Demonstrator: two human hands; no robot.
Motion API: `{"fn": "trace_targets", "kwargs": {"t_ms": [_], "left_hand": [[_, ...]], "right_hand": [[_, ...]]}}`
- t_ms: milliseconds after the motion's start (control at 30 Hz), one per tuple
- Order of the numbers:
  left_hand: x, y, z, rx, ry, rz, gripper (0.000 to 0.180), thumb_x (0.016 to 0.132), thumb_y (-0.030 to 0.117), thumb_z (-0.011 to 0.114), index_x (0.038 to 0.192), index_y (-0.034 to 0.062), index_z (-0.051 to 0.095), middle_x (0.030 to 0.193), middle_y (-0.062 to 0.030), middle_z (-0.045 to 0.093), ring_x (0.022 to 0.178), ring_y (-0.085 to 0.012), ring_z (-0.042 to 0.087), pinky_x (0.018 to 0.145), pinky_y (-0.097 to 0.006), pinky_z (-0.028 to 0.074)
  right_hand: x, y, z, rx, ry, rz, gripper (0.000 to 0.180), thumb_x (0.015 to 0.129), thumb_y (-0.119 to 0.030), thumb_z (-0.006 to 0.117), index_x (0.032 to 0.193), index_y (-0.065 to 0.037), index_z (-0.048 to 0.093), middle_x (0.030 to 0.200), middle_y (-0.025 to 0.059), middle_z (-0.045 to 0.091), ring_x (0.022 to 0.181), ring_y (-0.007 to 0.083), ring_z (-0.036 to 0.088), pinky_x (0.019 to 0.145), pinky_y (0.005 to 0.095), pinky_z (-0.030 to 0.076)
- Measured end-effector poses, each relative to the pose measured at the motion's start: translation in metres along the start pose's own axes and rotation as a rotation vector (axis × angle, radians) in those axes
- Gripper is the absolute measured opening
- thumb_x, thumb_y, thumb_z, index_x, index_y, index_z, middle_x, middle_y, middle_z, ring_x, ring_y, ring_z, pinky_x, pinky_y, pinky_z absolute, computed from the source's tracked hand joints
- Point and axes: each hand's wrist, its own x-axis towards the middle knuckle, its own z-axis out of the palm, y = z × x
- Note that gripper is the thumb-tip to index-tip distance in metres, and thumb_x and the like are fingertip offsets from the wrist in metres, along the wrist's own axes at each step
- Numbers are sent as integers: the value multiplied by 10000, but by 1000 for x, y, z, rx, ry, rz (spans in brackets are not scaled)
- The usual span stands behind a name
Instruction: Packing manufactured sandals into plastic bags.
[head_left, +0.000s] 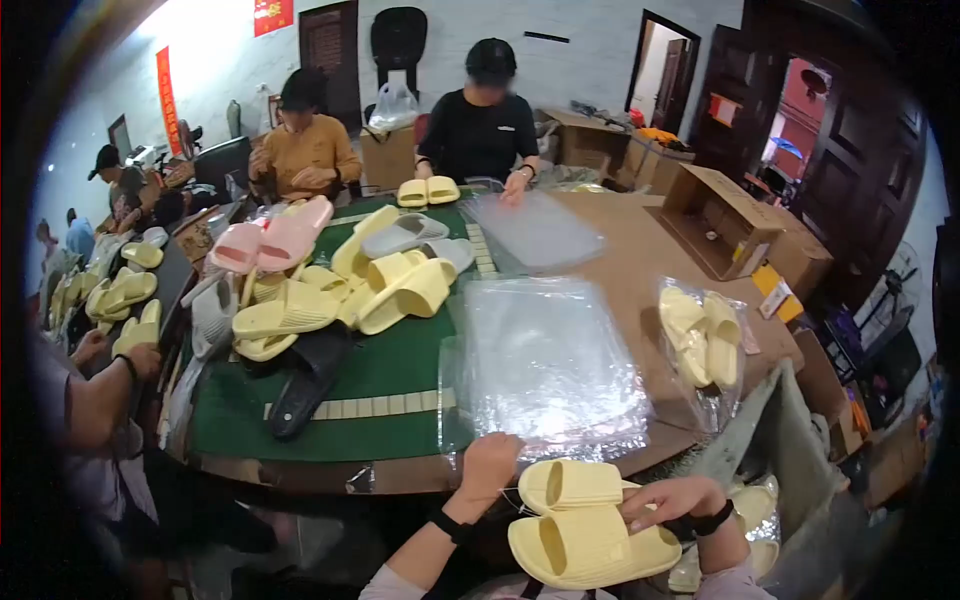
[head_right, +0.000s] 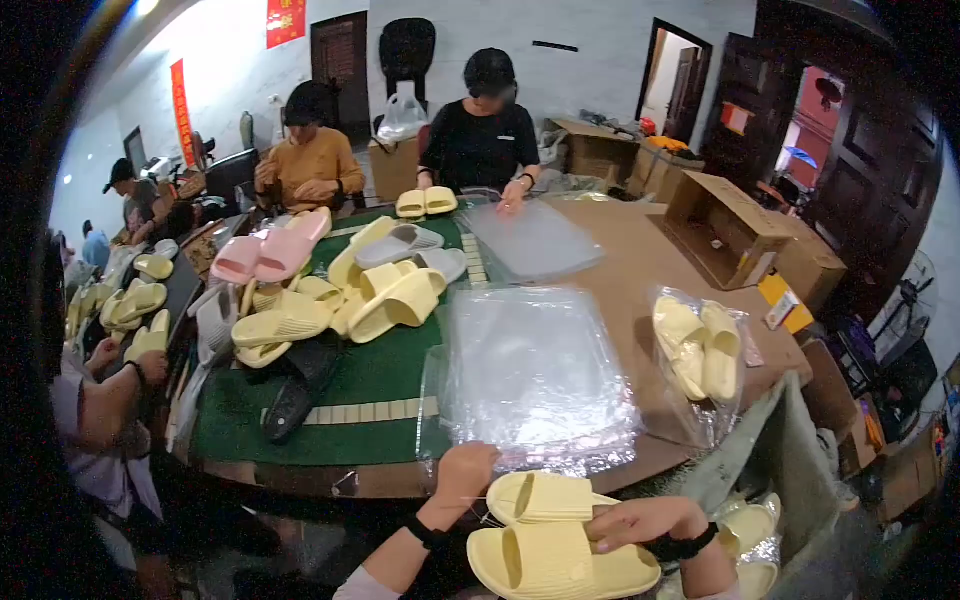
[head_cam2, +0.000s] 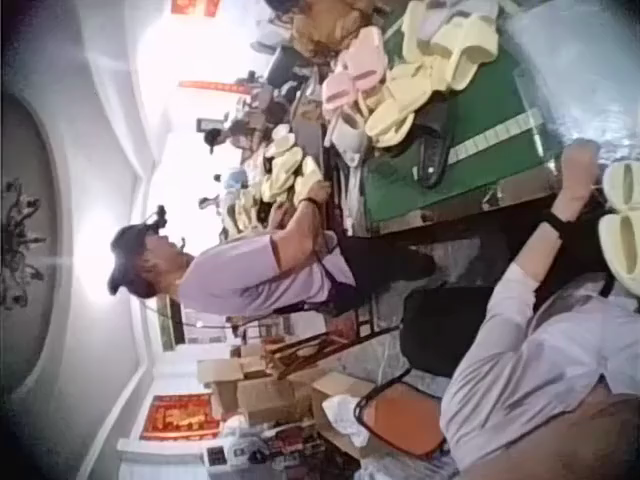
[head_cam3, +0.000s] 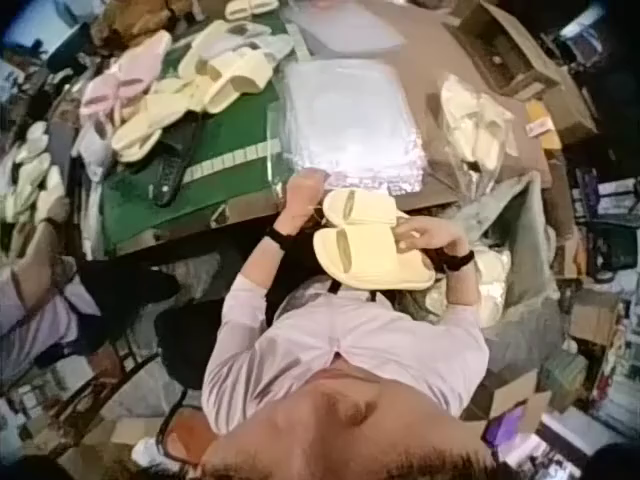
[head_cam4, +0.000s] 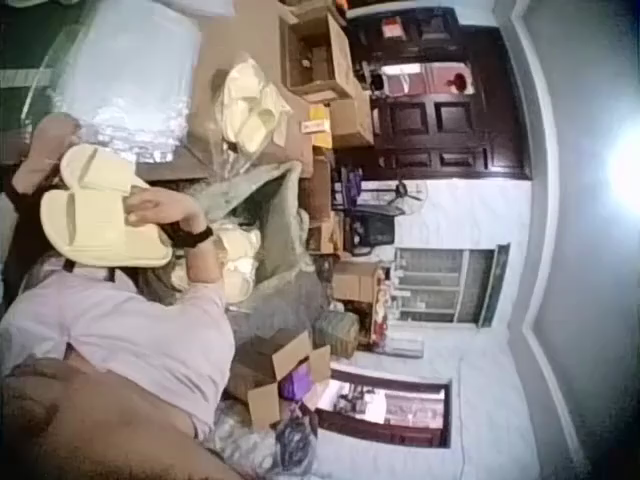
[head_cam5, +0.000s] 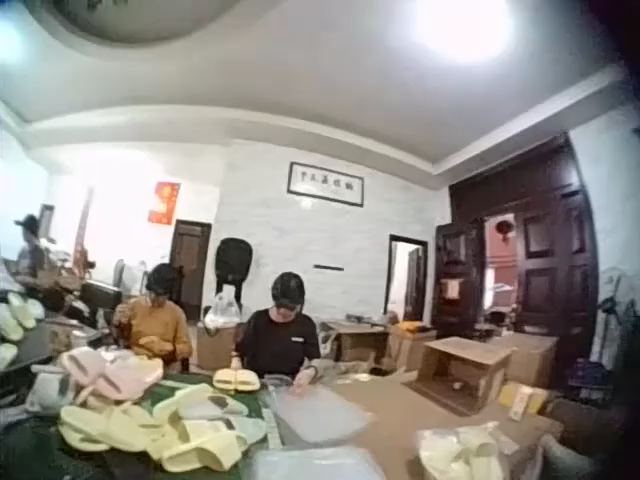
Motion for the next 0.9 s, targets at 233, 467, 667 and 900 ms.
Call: {"fn": "trace_targets", "kwargs": {"t_ms": [233,467,667,900], "left_hand": [[3,11,-17,-151,181,28,137,783,105,609,896,35,644,728,-97,610,707,-255,597,636,-345,486],[16,22,-39,-334,251,-53,164,785,33,601,943,5,636,809,-135,633,773,-290,599,694,-376,481],[19,26,-38,-497,263,-189,104,809,69,619,870,-7,656,807,-152,646,741,-304,609,667,-364,480],[15,26,-33,-550,249,-281,116,827,83,616,881,-9,661,799,-154,650,708,-277,622,636,-320,485]], "right_hand": [[4,14,3,-55,86,-68,352,951,-232,475,1187,27,507,1034,73,565,980,97,476,836,250,380],[5,-9,-8,-182,453,67,305,947,-284,482,824,-7,521,663,-8,392,597,60,375,491,235,336],[-13,6,-9,-310,328,87,354,928,-283,517,1152,-9,538,1023,113,571,943,160,500,828,278,401],[-17,14,-13,-225,244,-64,369,918,-203,535,1212,17,503,1079,104,555,984,142,487,849,273,392]]}}
